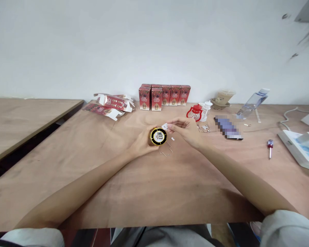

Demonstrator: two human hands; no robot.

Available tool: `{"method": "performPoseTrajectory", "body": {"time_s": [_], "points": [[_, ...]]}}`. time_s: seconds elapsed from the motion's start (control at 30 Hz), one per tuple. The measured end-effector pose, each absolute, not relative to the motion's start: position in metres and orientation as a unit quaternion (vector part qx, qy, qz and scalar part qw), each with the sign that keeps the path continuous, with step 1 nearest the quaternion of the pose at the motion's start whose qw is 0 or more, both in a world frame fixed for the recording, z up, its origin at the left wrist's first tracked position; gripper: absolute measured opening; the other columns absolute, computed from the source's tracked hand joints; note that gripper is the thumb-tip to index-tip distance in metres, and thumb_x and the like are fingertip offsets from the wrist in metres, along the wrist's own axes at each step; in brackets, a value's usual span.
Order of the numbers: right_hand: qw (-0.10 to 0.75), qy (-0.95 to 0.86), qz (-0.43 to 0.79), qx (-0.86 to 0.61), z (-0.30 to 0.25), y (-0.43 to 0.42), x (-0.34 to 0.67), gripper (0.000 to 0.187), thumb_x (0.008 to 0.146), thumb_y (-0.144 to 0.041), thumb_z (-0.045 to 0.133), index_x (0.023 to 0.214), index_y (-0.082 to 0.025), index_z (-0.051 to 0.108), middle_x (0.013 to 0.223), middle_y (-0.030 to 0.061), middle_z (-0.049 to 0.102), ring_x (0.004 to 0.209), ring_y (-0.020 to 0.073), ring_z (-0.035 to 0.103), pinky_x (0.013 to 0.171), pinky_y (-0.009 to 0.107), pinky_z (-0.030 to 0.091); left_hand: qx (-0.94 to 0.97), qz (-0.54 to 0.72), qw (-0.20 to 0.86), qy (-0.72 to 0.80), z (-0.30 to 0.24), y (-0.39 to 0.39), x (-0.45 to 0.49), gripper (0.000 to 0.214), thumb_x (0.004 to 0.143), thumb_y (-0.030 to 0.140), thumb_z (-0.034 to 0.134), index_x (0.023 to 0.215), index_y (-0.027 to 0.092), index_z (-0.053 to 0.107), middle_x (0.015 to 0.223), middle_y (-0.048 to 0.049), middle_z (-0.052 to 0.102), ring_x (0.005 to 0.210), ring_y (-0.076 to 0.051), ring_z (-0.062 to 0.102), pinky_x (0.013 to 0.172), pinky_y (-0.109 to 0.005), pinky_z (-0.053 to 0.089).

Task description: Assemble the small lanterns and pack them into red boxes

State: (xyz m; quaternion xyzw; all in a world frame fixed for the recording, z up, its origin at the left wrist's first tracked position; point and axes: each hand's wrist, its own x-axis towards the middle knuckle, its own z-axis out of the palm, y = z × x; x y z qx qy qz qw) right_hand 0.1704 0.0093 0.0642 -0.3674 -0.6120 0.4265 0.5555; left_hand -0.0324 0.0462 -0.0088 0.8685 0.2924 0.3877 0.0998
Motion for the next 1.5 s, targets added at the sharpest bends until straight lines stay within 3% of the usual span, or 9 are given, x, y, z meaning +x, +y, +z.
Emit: {"method": "performPoseTrajectory", "body": {"time_s": [0.2, 0.37, 0.57, 0.73, 0.83, 1.13, 1.33, 1.5], "points": [[0.527, -0.586, 0.485, -0.379, 0.062, 0.009, 0.169, 0.038, 0.051, -0.041, 0.086, 0.074, -0.015, 0.070, 0.065, 0.0020, 0.070, 0.057, 0.0126, 0.064, 0.059, 0.028, 0.054, 0.843, 0.424, 0.095, 0.315, -0.010, 0.050, -0.031, 0.063, 0.067, 0.033, 0.074, 0.118, 0.021, 0.039, 0.113, -0.0074, 0.059, 0.104, -0.024, 0.061, 0.088, -0.041, 0.053], [0.518, -0.639, 0.419, -0.385, 0.054, 0.010, 0.172, 0.031, 0.065, -0.045, 0.078, 0.071, -0.016, 0.067, 0.065, 0.0019, 0.067, 0.058, 0.0115, 0.060, 0.056, 0.026, 0.050, 0.830, 0.416, 0.116, 0.352, -0.010, 0.050, -0.031, 0.052, 0.068, 0.038, 0.073, 0.109, 0.020, 0.047, 0.103, -0.0058, 0.063, 0.093, -0.021, 0.064, 0.080, -0.037, 0.055], [0.508, -0.780, 0.153, -0.331, 0.050, 0.004, 0.173, 0.022, 0.081, -0.035, 0.067, 0.068, -0.019, 0.060, 0.097, 0.0079, 0.068, 0.090, 0.0178, 0.065, 0.078, 0.033, 0.054, 0.811, 0.430, 0.093, 0.386, -0.016, 0.052, -0.031, 0.058, 0.064, 0.043, 0.075, 0.108, 0.019, 0.045, 0.100, -0.0084, 0.062, 0.092, -0.025, 0.064, 0.078, -0.041, 0.054], [0.452, -0.864, -0.092, -0.204, 0.043, 0.004, 0.173, 0.016, 0.087, -0.019, 0.058, 0.071, -0.020, 0.055, 0.078, 0.0049, 0.070, 0.070, 0.0136, 0.064, 0.064, 0.026, 0.053, 0.814, 0.428, 0.074, 0.384, -0.017, 0.052, -0.031, 0.058, 0.064, 0.038, 0.075, 0.109, 0.020, 0.043, 0.099, -0.0078, 0.064, 0.092, -0.027, 0.065, 0.078, -0.041, 0.053], [0.443, -0.862, -0.176, -0.173, 0.039, 0.005, 0.171, 0.015, 0.086, -0.014, 0.058, 0.073, -0.020, 0.054, 0.075, 0.0063, 0.068, 0.067, 0.0140, 0.062, 0.061, 0.026, 0.052, 0.817, 0.425, 0.067, 0.383, -0.017, 0.052, -0.032, 0.056, 0.067, 0.035, 0.074, 0.110, 0.018, 0.043, 0.101, -0.0088, 0.064, 0.092, -0.026, 0.065, 0.077, -0.039, 0.053], [0.496, -0.830, -0.142, -0.212, 0.042, -0.001, 0.168, 0.016, 0.083, -0.011, 0.059, 0.075, -0.020, 0.049, 0.088, 0.0108, 0.068, 0.076, 0.0155, 0.066, 0.066, 0.027, 0.055, 0.814, 0.443, 0.039, 0.373, -0.017, 0.051, -0.032, 0.056, 0.064, 0.035, 0.076, 0.108, 0.023, 0.043, 0.097, -0.0044, 0.061, 0.086, -0.024, 0.063, 0.073, -0.040, 0.054], [0.484, -0.835, -0.158, -0.210, 0.035, -0.003, 0.161, 0.015, 0.085, -0.012, 0.059, 0.075, -0.020, 0.052, 0.070, 0.0052, 0.067, 0.065, 0.0143, 0.064, 0.059, 0.025, 0.052, 0.827, 0.420, 0.018, 0.373, -0.014, 0.048, -0.033, 0.056, 0.068, 0.032, 0.074, 0.110, 0.019, 0.040, 0.100, -0.0066, 0.059, 0.087, -0.023, 0.062, 0.073, -0.037, 0.052], [0.489, -0.822, -0.174, -0.235, 0.033, -0.010, 0.157, 0.011, 0.087, -0.012, 0.057, 0.079, -0.019, 0.057, 0.064, 0.0013, 0.066, 0.057, 0.0112, 0.061, 0.054, 0.021, 0.047, 0.816, 0.391, 0.002, 0.425, -0.014, 0.044, -0.032, 0.056, 0.069, 0.040, 0.075, 0.107, 0.019, 0.040, 0.102, -0.0074, 0.057, 0.088, -0.024, 0.061, 0.071, -0.036, 0.051]]}}
